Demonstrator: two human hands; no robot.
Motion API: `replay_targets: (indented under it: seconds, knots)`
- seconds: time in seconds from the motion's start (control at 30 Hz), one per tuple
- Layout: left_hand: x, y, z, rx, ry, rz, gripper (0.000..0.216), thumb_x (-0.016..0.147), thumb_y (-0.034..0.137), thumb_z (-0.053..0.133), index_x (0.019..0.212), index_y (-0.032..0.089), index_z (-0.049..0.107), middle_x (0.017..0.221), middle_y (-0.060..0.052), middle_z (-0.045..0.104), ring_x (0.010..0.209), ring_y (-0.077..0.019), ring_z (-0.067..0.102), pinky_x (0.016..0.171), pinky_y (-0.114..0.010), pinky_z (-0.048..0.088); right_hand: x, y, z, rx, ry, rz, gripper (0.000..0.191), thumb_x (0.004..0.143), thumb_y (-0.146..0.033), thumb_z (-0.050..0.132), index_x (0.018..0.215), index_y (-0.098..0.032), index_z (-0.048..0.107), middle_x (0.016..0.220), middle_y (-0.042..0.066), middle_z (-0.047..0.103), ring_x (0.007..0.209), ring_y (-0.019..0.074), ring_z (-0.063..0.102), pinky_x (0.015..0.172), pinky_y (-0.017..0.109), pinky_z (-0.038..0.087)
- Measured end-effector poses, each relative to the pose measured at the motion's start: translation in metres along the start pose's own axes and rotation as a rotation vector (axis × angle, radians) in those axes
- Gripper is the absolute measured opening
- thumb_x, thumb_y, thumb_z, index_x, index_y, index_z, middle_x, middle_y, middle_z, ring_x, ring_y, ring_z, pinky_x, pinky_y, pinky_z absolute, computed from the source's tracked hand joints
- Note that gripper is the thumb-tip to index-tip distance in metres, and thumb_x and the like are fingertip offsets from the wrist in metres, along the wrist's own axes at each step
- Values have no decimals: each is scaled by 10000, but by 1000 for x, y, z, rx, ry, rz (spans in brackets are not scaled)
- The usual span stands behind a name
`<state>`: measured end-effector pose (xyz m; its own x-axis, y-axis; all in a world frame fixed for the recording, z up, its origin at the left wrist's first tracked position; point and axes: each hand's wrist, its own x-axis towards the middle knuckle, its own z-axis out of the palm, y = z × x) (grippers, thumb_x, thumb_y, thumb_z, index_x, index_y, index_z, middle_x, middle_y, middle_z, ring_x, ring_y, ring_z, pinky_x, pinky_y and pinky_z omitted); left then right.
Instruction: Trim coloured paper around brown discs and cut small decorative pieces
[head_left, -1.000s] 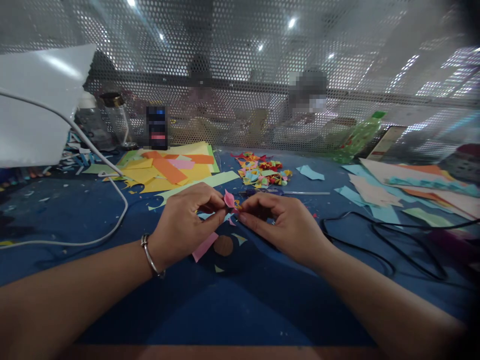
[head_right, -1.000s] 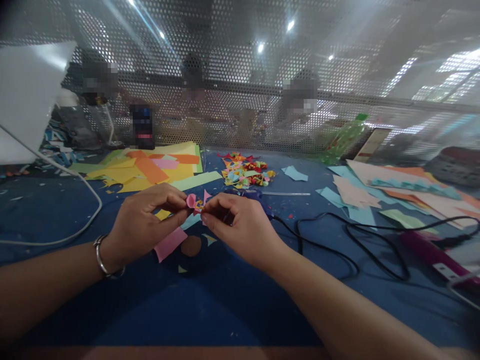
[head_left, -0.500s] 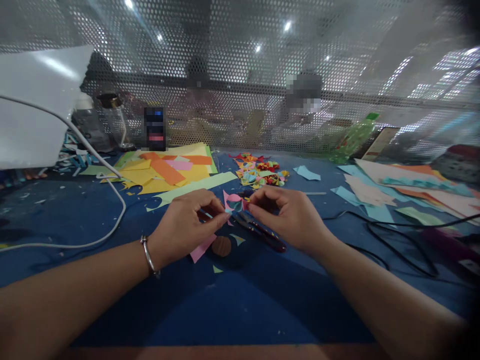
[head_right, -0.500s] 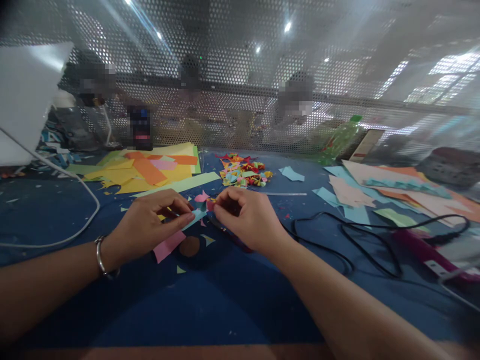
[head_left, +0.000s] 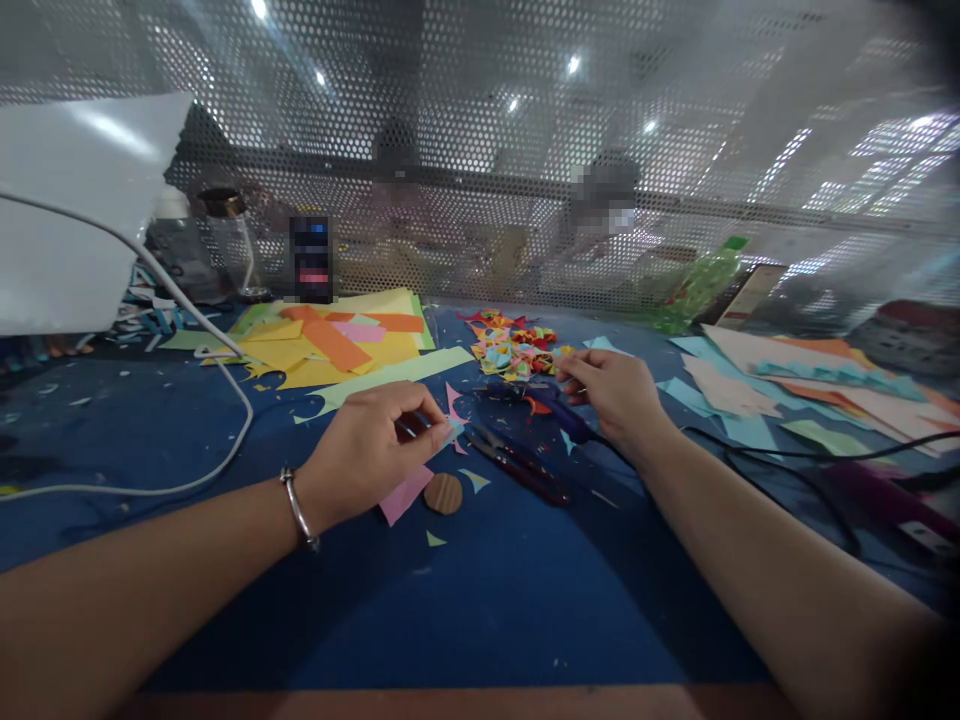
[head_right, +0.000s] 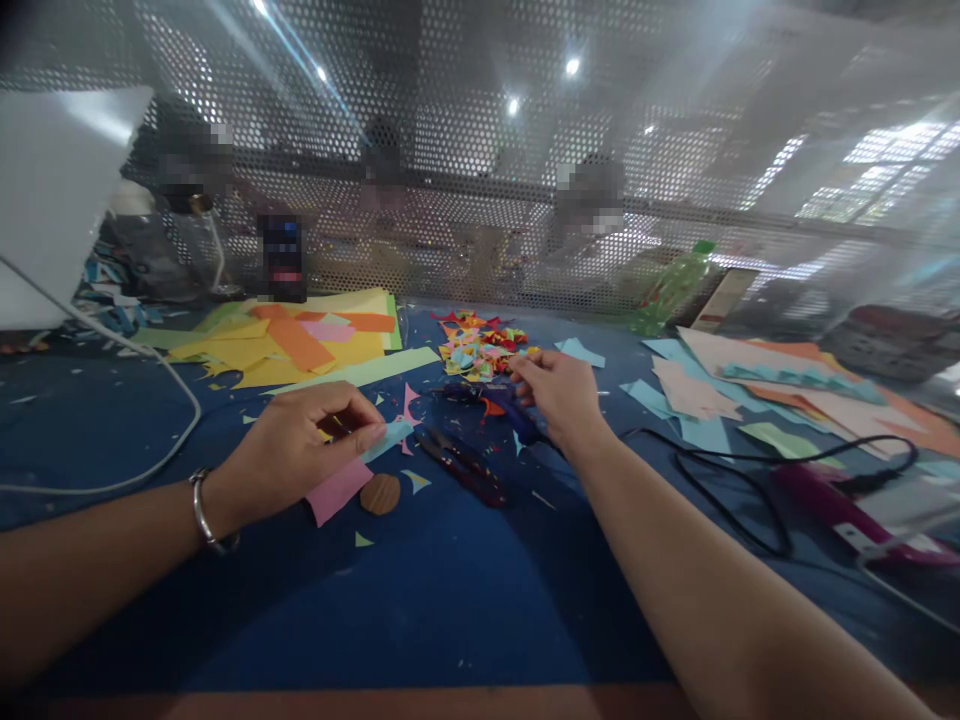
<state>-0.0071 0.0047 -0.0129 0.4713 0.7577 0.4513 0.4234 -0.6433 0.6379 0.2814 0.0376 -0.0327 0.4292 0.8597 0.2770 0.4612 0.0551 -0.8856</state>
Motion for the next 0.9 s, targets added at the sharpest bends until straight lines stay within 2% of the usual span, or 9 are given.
replay_targets:
  seconds: [0.13,0.27,0.37,0.5,0.53,0.6,0.67,0.8,0.9]
  knots:
    - [3,-3,-6,21,53,1,69,828,207,638,777,178,675,729,-12,706,624,-115,629,596,-231,526,-19,-17,-2,-30,-71,-75,274,769,-441,682,698,-182,632,639,26,638,486,111,527,469,255,466]
    - [11,-16,-14,93,65,8,117,863,249,596,836,179,685,778,-21,714,658,-123,628,606,-234,498,-35,-31,0,-107,-206,-180,228,757,-402,721,714,-184,667,608,-5,609,506,114,501,516,259,416]
    - [17,-25,-22,205,-63,-69,132,842,265,591,795,190,689,762,-18,711,671,-144,620,592,-246,454,-45,-36,3,-209,-394,-282,200,796,-376,685,741,-184,679,616,-8,600,536,125,517,540,262,407]
    - [21,-22,-33,308,-430,-240,206,792,381,619,847,207,714,823,-22,708,722,-172,613,621,-263,417,-58,-45,7,-367,-668,-377,220,857,-382,601,788,-184,669,631,-1,629,566,137,551,542,247,403]
    - [21,-19,-35,325,-469,-252,254,777,422,627,881,207,714,877,-32,705,776,-187,614,648,-269,414,-61,-47,7,-404,-723,-385,224,868,-378,586,784,-185,662,623,-2,630,556,134,549,538,243,398]
    - [19,-12,-37,386,-510,-235,327,737,460,656,936,204,701,958,-53,687,880,-222,600,706,-287,402,-64,-51,7,-479,-811,-397,204,881,-354,572,802,-186,656,633,0,642,554,134,561,542,242,395]
    - [17,-7,-38,420,-531,-218,350,714,467,669,942,202,685,946,-56,673,879,-231,588,701,-293,382,-65,-53,7,-542,-862,-402,173,882,-323,568,809,-189,650,650,5,654,567,140,579,551,245,394]
    - [14,-7,-37,334,-606,-247,354,704,460,676,950,206,659,729,1,609,659,-176,539,573,-272,315,-65,-54,5,-627,-910,-381,135,872,-299,583,791,-200,626,648,3,649,566,143,579,542,245,375]
    - [14,-9,-36,249,-606,-259,326,700,406,687,951,201,656,665,29,537,592,-146,494,531,-259,281,-65,-53,5,-654,-925,-357,121,857,-294,610,775,-205,599,615,-10,626,543,135,560,519,238,355]
